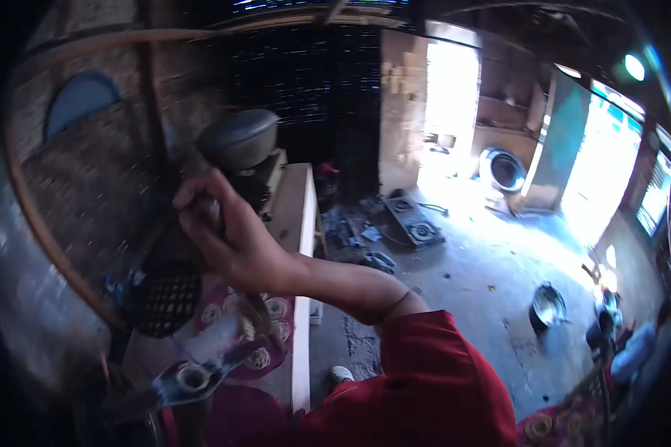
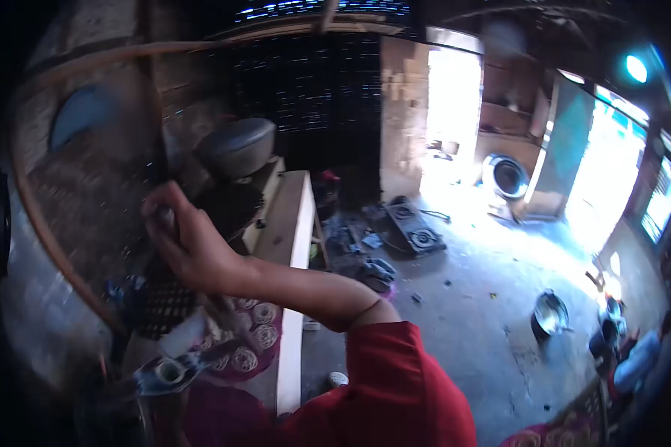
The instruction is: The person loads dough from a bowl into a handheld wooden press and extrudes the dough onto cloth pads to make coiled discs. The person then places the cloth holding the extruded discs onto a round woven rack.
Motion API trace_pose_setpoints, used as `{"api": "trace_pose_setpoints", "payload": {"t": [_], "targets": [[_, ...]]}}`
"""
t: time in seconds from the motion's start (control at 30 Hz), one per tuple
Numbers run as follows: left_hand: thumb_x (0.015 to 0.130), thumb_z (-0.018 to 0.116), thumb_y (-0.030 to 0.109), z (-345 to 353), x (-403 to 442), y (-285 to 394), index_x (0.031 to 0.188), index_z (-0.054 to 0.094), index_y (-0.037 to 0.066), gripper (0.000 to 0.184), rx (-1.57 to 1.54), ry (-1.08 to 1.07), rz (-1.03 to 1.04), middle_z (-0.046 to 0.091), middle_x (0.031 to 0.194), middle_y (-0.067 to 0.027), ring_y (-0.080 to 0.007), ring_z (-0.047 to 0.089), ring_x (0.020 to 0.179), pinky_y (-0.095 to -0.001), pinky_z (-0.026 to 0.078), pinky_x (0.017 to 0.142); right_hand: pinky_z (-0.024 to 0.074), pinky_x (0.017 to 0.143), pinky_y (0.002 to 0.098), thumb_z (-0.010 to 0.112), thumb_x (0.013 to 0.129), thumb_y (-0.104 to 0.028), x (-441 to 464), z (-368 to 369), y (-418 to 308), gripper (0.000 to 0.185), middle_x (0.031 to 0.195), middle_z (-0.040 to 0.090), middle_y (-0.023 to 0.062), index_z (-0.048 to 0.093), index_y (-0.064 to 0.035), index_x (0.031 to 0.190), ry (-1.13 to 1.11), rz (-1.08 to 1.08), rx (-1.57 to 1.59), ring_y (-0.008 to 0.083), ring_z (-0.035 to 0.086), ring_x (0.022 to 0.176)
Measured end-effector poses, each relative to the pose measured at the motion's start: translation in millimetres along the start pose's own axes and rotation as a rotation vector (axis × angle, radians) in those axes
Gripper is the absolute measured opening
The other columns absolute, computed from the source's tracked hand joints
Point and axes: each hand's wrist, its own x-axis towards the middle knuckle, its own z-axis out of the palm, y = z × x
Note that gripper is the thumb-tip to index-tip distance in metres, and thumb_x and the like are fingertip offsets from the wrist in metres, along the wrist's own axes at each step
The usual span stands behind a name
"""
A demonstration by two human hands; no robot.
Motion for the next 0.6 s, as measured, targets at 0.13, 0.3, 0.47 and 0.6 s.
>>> {"api": "trace_pose_setpoints", "payload": {"t": [0.13,0.3,0.47,0.6], "targets": [[0.091,0.054,0.022,-21,9,0,0.107,0.057,0.007,0.022,0.018,0.054,-0.025,0.050,0.072,-0.0041,-0.0157,0.053,0.068,-0.0288,0.045,0.068,0.0317,0.033,0.0208,0.043,0.093,-0.006,7,-33,-14,0.019,0.069,0.045,-0.0009,0.040,-0.0112,0.110,0.317,0.206,0.443,0.0050,0.039,0.041],[0.092,0.054,0.022,-83,37,-2,0.106,0.057,0.008,0.020,0.001,-0.074,-0.064,0.050,0.070,-0.0032,-0.0146,0.053,0.066,-0.0276,0.046,0.066,0.0290,0.030,0.0238,0.043,0.095,-0.014,12,-55,4,0.014,0.059,0.036,-0.0004,0.041,-0.0127,0.109,0.554,0.192,0.524,0.0084,0.033,0.035],[0.091,0.056,0.020,10,-17,59,0.067,0.048,0.010,0.026,0.037,-0.086,-0.017,0.037,0.062,-0.0017,-0.0136,0.036,0.056,-0.0273,0.034,0.053,0.0287,0.031,0.0241,0.043,0.095,-0.017,11,-61,31,0.011,0.060,0.036,-0.0011,0.042,-0.0141,0.106,0.737,0.276,0.564,0.0082,0.033,0.037],[0.092,0.052,0.017,14,-7,57,0.063,0.043,0.011,0.031,-0.032,-0.079,-0.061,0.034,0.061,0.0000,-0.0124,0.034,0.055,-0.0269,0.031,0.052,0.0295,0.032,0.0238,0.043,0.095,-0.017,0,-65,35,0.010,0.060,0.036,-0.0013,0.043,-0.0145,0.105,0.762,0.329,0.514,0.0075,0.033,0.038]]}}
